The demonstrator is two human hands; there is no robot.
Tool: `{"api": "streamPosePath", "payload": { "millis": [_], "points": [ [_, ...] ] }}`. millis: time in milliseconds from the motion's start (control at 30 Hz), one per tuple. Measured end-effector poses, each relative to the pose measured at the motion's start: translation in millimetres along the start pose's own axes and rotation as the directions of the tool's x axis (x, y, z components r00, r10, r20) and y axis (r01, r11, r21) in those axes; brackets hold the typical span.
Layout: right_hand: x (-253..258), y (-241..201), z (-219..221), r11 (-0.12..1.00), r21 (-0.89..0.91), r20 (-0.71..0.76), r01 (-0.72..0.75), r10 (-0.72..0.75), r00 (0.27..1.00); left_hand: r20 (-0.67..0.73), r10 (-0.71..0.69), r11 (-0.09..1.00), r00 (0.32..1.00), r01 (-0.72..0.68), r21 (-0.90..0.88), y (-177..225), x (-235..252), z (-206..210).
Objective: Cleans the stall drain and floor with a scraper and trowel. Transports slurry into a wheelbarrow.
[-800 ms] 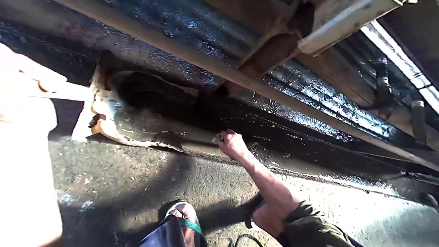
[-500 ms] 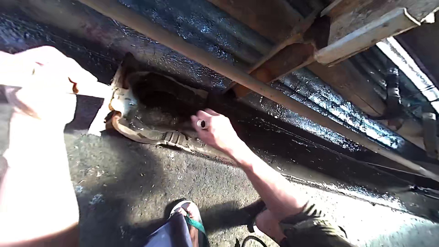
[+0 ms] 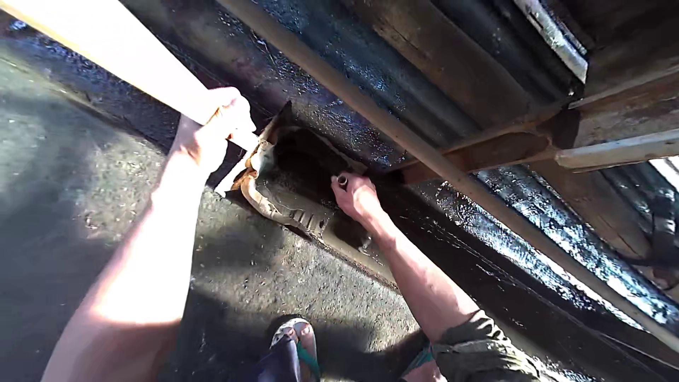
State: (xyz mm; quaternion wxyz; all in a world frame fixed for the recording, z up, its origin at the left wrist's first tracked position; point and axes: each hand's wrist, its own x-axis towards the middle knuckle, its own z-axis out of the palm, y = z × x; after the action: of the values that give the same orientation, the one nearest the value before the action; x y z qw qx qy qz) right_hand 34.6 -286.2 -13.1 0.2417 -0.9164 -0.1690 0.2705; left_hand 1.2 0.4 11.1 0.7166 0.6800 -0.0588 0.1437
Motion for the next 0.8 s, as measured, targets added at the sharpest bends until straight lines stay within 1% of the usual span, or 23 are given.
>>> {"api": "streamPosePath", "payload": {
  "millis": [33, 67, 100, 133, 167, 200, 233, 267, 300, 333, 367, 433, 467, 533, 600, 633, 700, 800],
  "points": [
    [-1.4, -12.3, -6.7, 0.993, 0.023, -0.082, 0.119, -0.117, 0.990, -0.016, -0.017, 1.000, 1.000, 0.017, -0.003, 0.6, 0.2, -0.5],
    [-5.5, -17.6, -14.8, 0.979, 0.023, -0.142, 0.203, -0.198, 0.970, -0.031, -0.030, 1.000, 0.999, 0.030, -0.005, 1.0, 0.2, -0.8],
    [-12.0, -14.2, -22.7, 0.971, -0.004, -0.173, 0.239, -0.236, 0.956, -0.033, -0.036, 0.999, 0.999, 0.036, -0.006, 1.6, -0.4, -0.8],
    [-21.0, -1.3, -29.4, 0.978, -0.051, -0.154, 0.205, -0.210, 0.965, -0.028, -0.030, 1.000, 0.999, 0.030, 0.001, 1.8, -1.0, -0.8],
    [-32.6, 19.3, -35.0, 0.990, -0.112, -0.074, 0.092, -0.100, 0.992, -0.020, -0.020, 1.000, 1.000, 0.020, 0.001, 1.1, -0.7, -1.0],
    [-45.3, 45.9, -36.9, 0.981, -0.180, 0.034, -0.066, 0.074, 0.997, -0.012, -0.010, 1.000, 1.000, 0.010, -0.004, 0.4, -0.7, -1.1],
    [-57.1, 76.7, -33.7, 0.945, -0.254, 0.129, -0.204, 0.243, 0.961, -0.008, -0.004, 1.000, 1.000, 0.004, -0.002, 0.1, -1.0, -0.6],
    [-65.5, 107.3, -26.9, 0.900, -0.325, 0.184, -0.291, 0.362, 0.914, -0.006, 0.002, 1.000, 1.000, -0.002, 0.004, 0.2, -0.8, -0.3],
    [-70.3, 130.4, -19.9, 0.861, -0.379, 0.210, -0.338, 0.436, 0.875, -0.003, 0.013, 1.000, 1.000, -0.012, 0.014, 0.3, 0.4, 0.3],
    [-72.8, 141.5, -13.8, 0.841, -0.406, 0.219, -0.358, 0.470, 0.855, 0.002, 0.015, 1.000, 1.000, -0.015, 0.025, 0.6, 0.2, 2.3],
    [-70.3, 139.9, -8.7, 0.843, -0.403, 0.227, -0.356, 0.469, 0.854, 0.007, 0.013, 0.999, 1.000, -0.013, 0.033, 0.8, -1.1, 4.7],
    [-49.3, 108.8, -4.1, 0.892, -0.326, 0.225, -0.312, 0.394, 0.891, 0.009, 0.011, 0.999, 1.000, -0.012, 0.050, 1.3, -0.4, 8.0],
    [-37.2, 88.5, -4.7, 0.924, -0.260, 0.209, -0.280, 0.337, 0.918, 0.000, 0.003, 0.999, 1.000, -0.003, 0.047, 1.2, -0.6, 11.1],
    [-18.6, 52.9, -11.5, 0.974, -0.092, 0.126, -0.205, 0.216, 0.968, -0.008, 0.001, 0.999, 1.000, -0.001, 0.053, 2.6, 0.6, 14.5],
    [-23.7, 40.0, -27.1, 0.988, 0.043, 0.018, -0.146, 0.145, 0.989, -0.016, -0.008, 0.998, 1.000, 0.009, 0.064, 3.4, -0.3, 21.4],
    [-35.5, 43.7, -37.9, 0.989, 0.068, -0.048, -0.129, 0.132, 0.990, -0.032, -0.022, 0.997, 0.999, 0.025, 0.078, 4.8, -0.4, 29.2],
    [-70.7, 65.3, -61.5, 0.990, 0.041, -0.175, -0.134, 0.139, 0.975, -0.066, -0.066, 0.996, 0.996, 0.070, 0.063, 6.8, 1.8, 48.1],
    [-132.4, 93.1, -98.0, 0.980, 0.037, -0.299, -0.198, 0.199, 0.933, -0.149, -0.202, 0.978, 0.968, 0.206, 0.013, 16.8, -2.8, 104.5]
  ]
}}
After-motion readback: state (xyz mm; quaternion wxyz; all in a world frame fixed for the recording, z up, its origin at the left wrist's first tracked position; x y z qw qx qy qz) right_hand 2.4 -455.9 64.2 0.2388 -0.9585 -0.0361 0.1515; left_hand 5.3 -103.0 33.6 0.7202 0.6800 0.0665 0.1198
